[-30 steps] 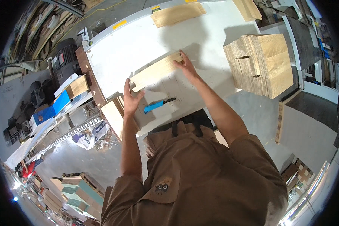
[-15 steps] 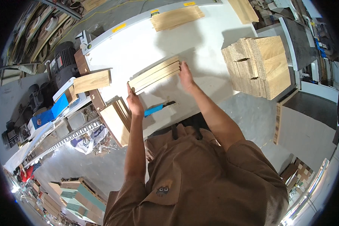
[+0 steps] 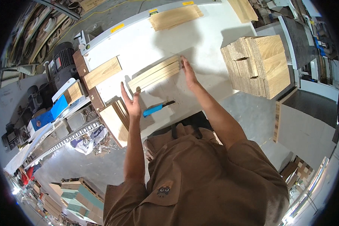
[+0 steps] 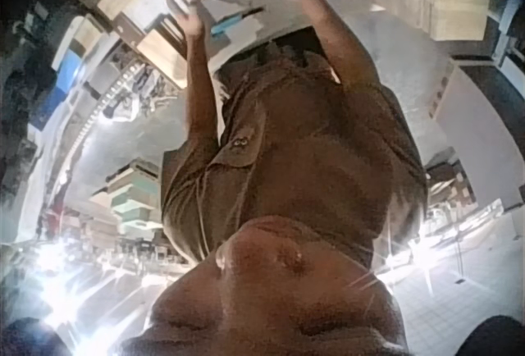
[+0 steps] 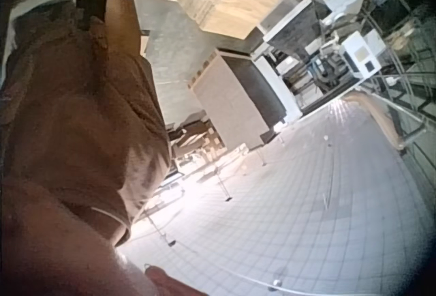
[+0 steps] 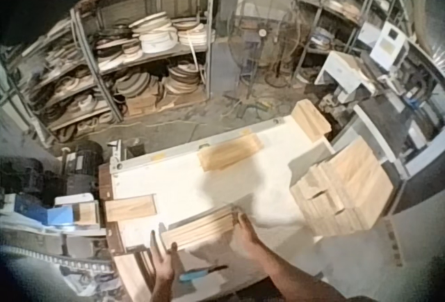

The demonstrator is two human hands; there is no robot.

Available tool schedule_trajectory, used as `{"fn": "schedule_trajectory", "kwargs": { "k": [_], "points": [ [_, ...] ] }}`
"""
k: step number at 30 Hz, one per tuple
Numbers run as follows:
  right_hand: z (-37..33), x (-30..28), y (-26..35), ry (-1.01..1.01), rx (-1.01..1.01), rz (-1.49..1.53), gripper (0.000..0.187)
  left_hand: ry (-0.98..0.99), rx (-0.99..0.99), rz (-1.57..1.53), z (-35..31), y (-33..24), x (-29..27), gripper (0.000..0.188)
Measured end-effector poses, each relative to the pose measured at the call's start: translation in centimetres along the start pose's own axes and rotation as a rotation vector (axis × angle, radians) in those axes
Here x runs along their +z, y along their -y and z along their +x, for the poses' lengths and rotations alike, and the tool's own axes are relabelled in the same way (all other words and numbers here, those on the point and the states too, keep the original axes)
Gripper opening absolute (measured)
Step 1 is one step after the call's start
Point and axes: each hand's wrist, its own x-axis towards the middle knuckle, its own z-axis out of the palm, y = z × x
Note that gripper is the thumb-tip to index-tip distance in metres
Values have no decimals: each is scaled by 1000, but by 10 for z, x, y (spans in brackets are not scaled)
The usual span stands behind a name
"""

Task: The person is inspecting and sorting small wooden blocks, using a utility knife to trim or clean some of the pieces.

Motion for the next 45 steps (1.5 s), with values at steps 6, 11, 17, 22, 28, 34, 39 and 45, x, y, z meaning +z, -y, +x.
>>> {"fn": "schedule_trajectory", "kwargs": {
  "k": [6, 11, 17, 22, 28, 34, 39, 45],
  "points": [
    [-8, -13, 24, -111, -387, -553, 94, 105, 245, 621, 27, -56, 0, 107],
    [-23, 62, 70, 341, -749, -1285, 115, 348, 218, 1006, 54, -59, -1, 97],
    [-2, 84, 30, 406, -779, -1514, 102, 538, 154, 941, 72, -63, 2, 87],
    [-1, 83, 17, 349, -745, -1496, 76, 403, 85, 1144, 130, -71, -104, 101],
    [2, 99, 15, 260, -926, -1421, 53, 325, -164, 1857, 207, 3, -326, 144],
    [0, 87, 13, 297, -835, -1412, 54, 664, -113, 1384, 258, -23, -270, 118],
    [0, 84, 14, 260, -847, -1436, 48, 657, 127, 1361, 252, -26, -151, 110],
    [4, 89, 5, 212, -939, -1334, 47, 719, 40, 1443, 248, -1, -135, 123]
  ]
}}
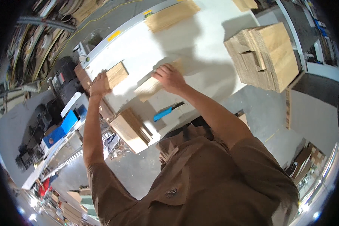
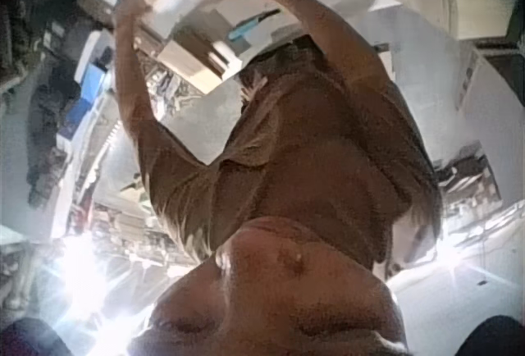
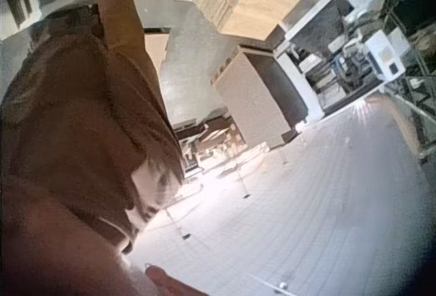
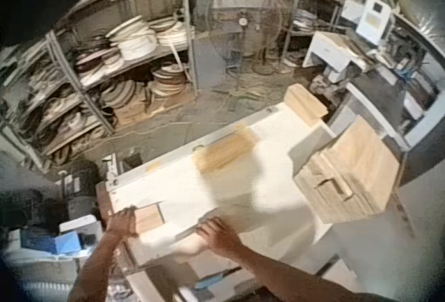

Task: The person is inspecting and sorting small wooden blocks, using a utility knife to trim or clean some of the pieces.

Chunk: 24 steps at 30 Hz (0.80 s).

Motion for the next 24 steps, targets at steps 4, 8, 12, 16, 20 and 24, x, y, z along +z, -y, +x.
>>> {"fn": "schedule_trajectory", "kwargs": {
  "k": [4, 8, 12, 16, 20, 24],
  "points": [
    [3, -7, 6, -45, -4, -85, 29, -46, -5, -21, -14, -12, 1, 114],
    [-1, -1, -1, -101, -8, -91, 28, -51, 32, -91, -6, -66, -9, 115],
    [-5, 0, -1, -27, 25, -40, 45, -97, 134, -148, 0, -133, -17, 105],
    [2, -11, 7, -22, -6, -58, 41, -239, 234, -340, -5, -163, -15, 60],
    [1, -13, 5, -61, -13, -117, 59, -169, 365, -609, -25, -188, -26, 37],
    [-2, -7, -2, -16, 8, -162, 67, -350, 422, -602, -57, -197, -3, 34]
  ]
}}
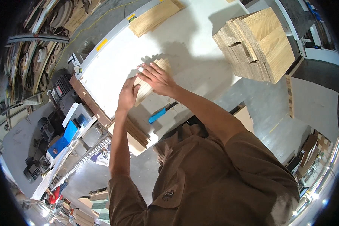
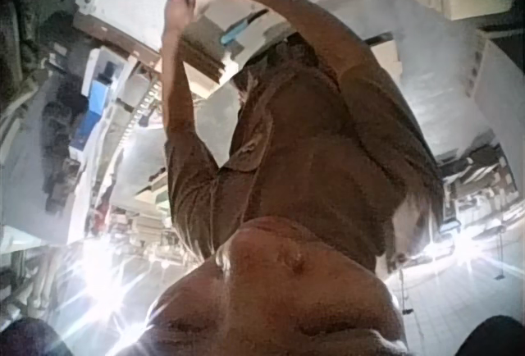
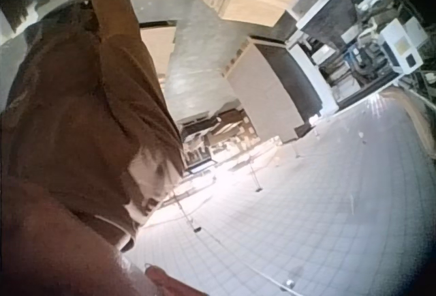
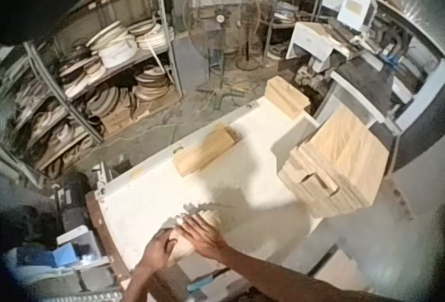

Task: The person is inspecting and sorting small wooden blocks, using a utility knife to trim or clean some of the pieces.

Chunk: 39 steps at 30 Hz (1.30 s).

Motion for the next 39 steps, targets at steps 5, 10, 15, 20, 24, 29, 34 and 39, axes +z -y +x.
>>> {"fn": "schedule_trajectory", "kwargs": {
  "k": [5, 10, 15, 20, 24, 29, 34, 39],
  "points": [
    [5, -11, -4, 121, -18, -7, 74, -89, -455, -234, -57, 33, -5, 49],
    [0, -36, -45, 216, 232, 231, 107, -498, -628, -981, -97, 31, 33, 73],
    [5, -33, -58, 487, 351, 485, 129, -544, -536, -1044, -74, -9, 80, 104],
    [8, -38, -50, 523, 449, 509, 132, -597, -486, -1076, -75, -14, 86, 106],
    [3, -39, -57, 481, 399, 564, 133, -583, -515, -1049, -78, -17, 84, 98],
    [3, -34, -58, 495, 428, 581, 136, -598, -484, -1073, -77, -13, 86, 97],
    [-1, -29, -67, 482, 412, 571, 138, -525, -477, -1102, -75, -17, 76, 105],
    [-9, -42, -68, 456, 395, 526, 138, -568, -259, 14, -65, -30, 60, 130]
  ]
}}
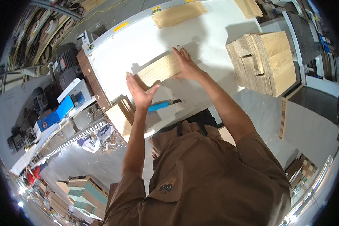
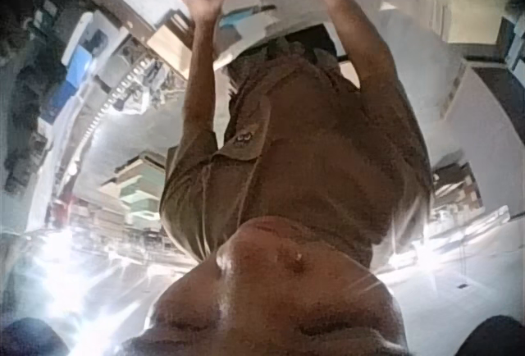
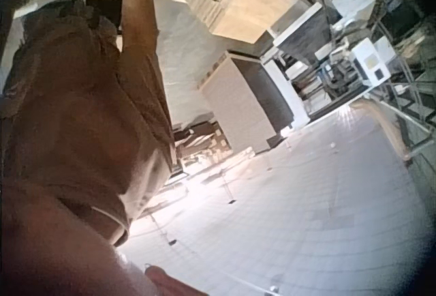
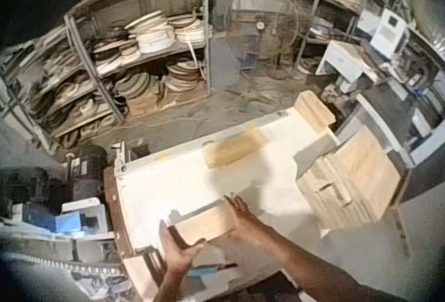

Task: The person is inspecting and sorting small wooden blocks, using a utility knife to trim or clean some of the pieces.

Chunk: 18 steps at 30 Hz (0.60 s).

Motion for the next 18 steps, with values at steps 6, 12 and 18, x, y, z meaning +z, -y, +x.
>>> {"fn": "schedule_trajectory", "kwargs": {
  "k": [6, 12, 18],
  "points": [
    [-55, 13, -31, -265, 37, 134, 133, 386, 147, 298, 64, -60, 10, 137],
    [-122, 54, -55, -309, 209, 197, 127, 808, -31, 515, 100, -80, 36, 117],
    [-119, 50, -53, -217, 188, 676, 127, 756, 63, 403, 92, -88, 14, 104]
  ]
}}
